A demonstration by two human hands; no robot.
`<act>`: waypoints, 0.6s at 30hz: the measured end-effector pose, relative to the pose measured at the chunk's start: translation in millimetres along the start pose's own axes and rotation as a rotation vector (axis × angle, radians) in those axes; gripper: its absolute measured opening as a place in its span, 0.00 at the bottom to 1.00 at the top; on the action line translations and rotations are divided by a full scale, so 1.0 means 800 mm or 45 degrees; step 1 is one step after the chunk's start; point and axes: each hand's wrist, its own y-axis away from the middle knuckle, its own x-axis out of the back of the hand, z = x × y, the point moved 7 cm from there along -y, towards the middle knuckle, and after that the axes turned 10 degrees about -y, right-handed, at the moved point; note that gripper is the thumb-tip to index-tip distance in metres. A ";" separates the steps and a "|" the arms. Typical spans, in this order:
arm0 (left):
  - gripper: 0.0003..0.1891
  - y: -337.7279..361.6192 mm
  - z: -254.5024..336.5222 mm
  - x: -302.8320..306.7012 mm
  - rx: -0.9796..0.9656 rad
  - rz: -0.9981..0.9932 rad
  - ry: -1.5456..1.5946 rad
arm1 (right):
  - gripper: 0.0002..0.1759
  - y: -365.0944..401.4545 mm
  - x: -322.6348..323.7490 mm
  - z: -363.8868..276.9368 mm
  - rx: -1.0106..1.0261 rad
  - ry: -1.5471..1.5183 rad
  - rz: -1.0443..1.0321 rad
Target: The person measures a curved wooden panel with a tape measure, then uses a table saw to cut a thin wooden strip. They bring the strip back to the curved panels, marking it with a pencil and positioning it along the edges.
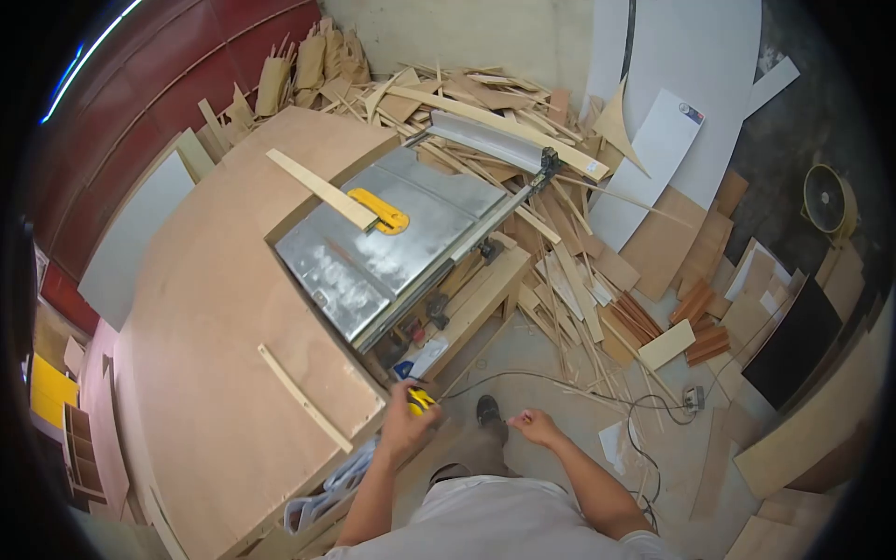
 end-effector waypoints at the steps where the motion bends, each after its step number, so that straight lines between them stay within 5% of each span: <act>1: 0.38 -0.042 -0.018 0.028 0.015 0.196 -0.040 | 0.21 -0.032 0.015 -0.001 -0.037 -0.009 -0.005; 4: 0.39 -0.129 -0.076 0.113 0.306 0.567 -0.494 | 0.19 -0.147 0.067 0.016 -0.091 -0.045 0.018; 10: 0.39 -0.181 -0.205 0.167 0.646 0.489 -0.806 | 0.16 -0.352 0.174 -0.128 -0.272 -0.612 0.088; 13: 0.41 -0.192 -0.184 0.161 0.903 0.459 -0.914 | 0.18 -0.495 0.211 -0.153 -0.288 -0.891 0.024; 16: 0.40 -0.235 -0.122 0.146 0.853 0.593 -1.042 | 0.18 -0.627 0.227 -0.166 -0.367 -1.173 0.127; 18: 0.36 -0.297 -0.092 0.126 0.597 0.651 -0.823 | 0.17 -0.723 0.211 -0.153 -0.399 -1.413 0.128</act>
